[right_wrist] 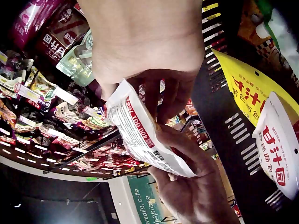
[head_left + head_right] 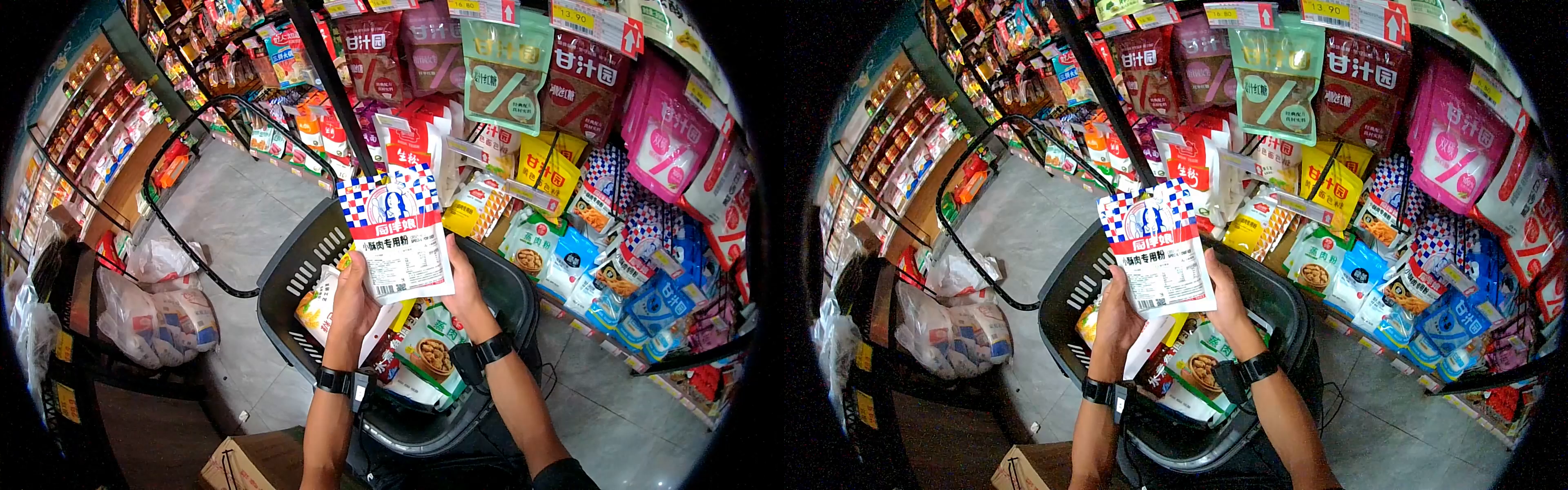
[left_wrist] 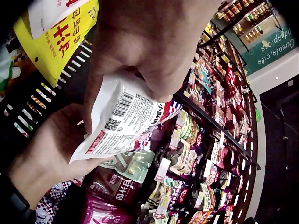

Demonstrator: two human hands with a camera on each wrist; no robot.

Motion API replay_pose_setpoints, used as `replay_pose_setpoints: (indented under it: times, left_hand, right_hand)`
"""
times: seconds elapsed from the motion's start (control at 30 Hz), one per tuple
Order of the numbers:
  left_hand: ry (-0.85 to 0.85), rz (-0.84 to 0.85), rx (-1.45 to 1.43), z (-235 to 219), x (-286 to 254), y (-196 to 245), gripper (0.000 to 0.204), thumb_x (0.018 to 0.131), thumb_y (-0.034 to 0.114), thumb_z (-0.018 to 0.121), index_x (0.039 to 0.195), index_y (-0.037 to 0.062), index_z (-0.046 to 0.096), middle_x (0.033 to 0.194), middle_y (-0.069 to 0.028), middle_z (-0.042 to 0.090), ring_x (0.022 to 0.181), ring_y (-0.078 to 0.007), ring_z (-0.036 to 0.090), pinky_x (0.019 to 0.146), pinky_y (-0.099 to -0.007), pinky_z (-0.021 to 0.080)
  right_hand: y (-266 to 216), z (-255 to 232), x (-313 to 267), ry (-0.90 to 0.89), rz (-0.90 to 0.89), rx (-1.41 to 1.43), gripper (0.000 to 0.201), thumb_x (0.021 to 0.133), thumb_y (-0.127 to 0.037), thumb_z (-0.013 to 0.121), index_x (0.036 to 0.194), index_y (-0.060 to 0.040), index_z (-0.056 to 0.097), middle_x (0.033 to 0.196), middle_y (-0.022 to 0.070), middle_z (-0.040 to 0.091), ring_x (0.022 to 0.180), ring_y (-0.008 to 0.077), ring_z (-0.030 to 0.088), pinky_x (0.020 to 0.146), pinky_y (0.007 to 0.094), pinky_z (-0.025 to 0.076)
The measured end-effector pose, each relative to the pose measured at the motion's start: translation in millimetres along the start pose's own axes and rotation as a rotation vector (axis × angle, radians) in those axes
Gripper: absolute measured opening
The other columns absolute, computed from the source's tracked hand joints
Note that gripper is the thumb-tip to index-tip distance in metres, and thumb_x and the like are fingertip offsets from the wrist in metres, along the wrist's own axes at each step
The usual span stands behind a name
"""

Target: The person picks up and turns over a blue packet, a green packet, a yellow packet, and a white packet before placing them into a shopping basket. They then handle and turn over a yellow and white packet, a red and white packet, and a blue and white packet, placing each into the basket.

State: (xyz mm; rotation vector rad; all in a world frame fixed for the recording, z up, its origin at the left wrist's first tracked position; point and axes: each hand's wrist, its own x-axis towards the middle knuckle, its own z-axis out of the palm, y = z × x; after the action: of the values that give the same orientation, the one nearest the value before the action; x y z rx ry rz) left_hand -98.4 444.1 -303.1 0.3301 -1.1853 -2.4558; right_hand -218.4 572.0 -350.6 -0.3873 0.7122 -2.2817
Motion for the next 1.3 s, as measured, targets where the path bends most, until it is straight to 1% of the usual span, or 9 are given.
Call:
replay_pose_setpoints:
  times: [0.53,0.6,0.63,0.7,0.83,1.0,1.1,1.23,1.3]
  left_hand:
    - [0.004,-0.012,0.02,0.7,-1.6,2.7,0.053,0.102,0.045,0.038,0.129,-0.0004,0.047,0.125,-0.0154,0.06,0.11,-0.0264,0.063,0.094,-0.0426,0.053]
    - [-0.007,-0.017,0.03,0.8,-1.8,3.3,0.054,0.102,0.045,0.038,0.129,-0.0009,0.047,0.125,-0.0156,0.059,0.111,-0.0266,0.062,0.094,-0.0424,0.053]
    - [-0.006,-0.017,0.03,0.8,-1.7,3.1,0.054,0.102,0.045,0.038,0.129,-0.0009,0.047,0.125,-0.0156,0.059,0.111,-0.0266,0.062,0.094,-0.0424,0.053]
    - [-0.008,-0.011,0.034,1.2,-1.1,2.0,0.054,0.102,0.045,0.038,0.129,-0.0013,0.047,0.126,-0.0159,0.059,0.112,-0.0265,0.062,0.093,-0.0422,0.053]
    - [-0.007,-0.024,0.034,1.1,-2.0,2.7,0.055,0.102,0.046,0.037,0.129,-0.0017,0.046,0.127,-0.0163,0.058,0.112,-0.0264,0.062,0.093,-0.0424,0.053]
    - [-0.058,-0.024,0.027,-1.3,-2.4,2.7,0.058,0.1,0.046,0.042,0.131,-0.0037,0.047,0.128,-0.0156,0.058,0.112,-0.0246,0.062,0.095,-0.0383,0.052]
    - [-0.041,-0.003,0.066,-1.4,-1.5,-1.3,0.06,0.1,0.049,0.039,0.131,-0.0028,0.045,0.126,-0.0169,0.059,0.11,-0.0271,0.063,0.092,-0.0403,0.054]
    - [-0.048,-0.006,0.079,1.8,-2.8,1.1,0.062,0.101,0.051,0.037,0.133,-0.0016,0.044,0.129,-0.0173,0.057,0.113,-0.0277,0.061,0.094,-0.0409,0.053]
    - [-0.012,-0.02,-0.055,8.5,-3.6,3.0,0.062,0.101,0.051,0.035,0.134,-0.0001,0.044,0.132,-0.0172,0.055,0.118,-0.0286,0.058,0.097,-0.0429,0.051]
  right_hand:
    - [0.9,-3.8,1.9,0.033,0.02,0.01,0.055,0.099,-0.045,0.049,0.125,0.0032,0.056,0.116,0.0113,0.064,0.102,0.0165,0.062,0.09,0.0291,0.048]
    - [-1.3,-3.5,1.3,0.002,0.036,0.023,0.051,0.101,-0.04,0.045,0.132,0.0001,0.051,0.128,0.013,0.059,0.114,0.0216,0.058,0.098,0.0341,0.045]
    - [-1.9,-1.5,0.6,0.002,0.036,0.023,0.051,0.101,-0.04,0.045,0.132,0.0001,0.051,0.128,0.013,0.059,0.114,0.0216,0.058,0.098,0.0341,0.045]
    - [-2.9,2.9,-1.0,0.065,0.034,0.053,0.054,0.099,-0.045,0.049,0.124,0.0023,0.056,0.116,0.011,0.064,0.102,0.0172,0.062,0.09,0.0296,0.048]
    - [-1.4,2.0,0.8,0.076,0.043,0.088,0.052,0.098,-0.044,0.051,0.123,0.0017,0.057,0.117,0.0109,0.064,0.103,0.0176,0.062,0.089,0.03,0.048]
    - [-2.3,0.2,1.2,0.109,0.032,0.11,0.049,0.097,-0.041,0.053,0.124,0.0007,0.057,0.116,0.0104,0.064,0.102,0.0185,0.062,0.09,0.0307,0.048]
    - [-1.8,-0.7,1.5,0.096,0.029,0.134,0.048,0.097,-0.04,0.054,0.124,0.0005,0.057,0.115,0.0103,0.064,0.102,0.019,0.062,0.091,0.0311,0.048]
    - [-3.4,2.8,0.3,0.098,0.046,0.165,0.048,0.097,-0.039,0.053,0.123,0.0004,0.058,0.116,0.0106,0.064,0.104,0.0193,0.062,0.091,0.0315,0.048]
    - [-2.8,2.2,1.3,0.101,0.04,0.146,0.048,0.097,-0.04,0.053,0.123,0.0001,0.058,0.118,0.0107,0.064,0.105,0.0195,0.062,0.092,0.0317,0.048]
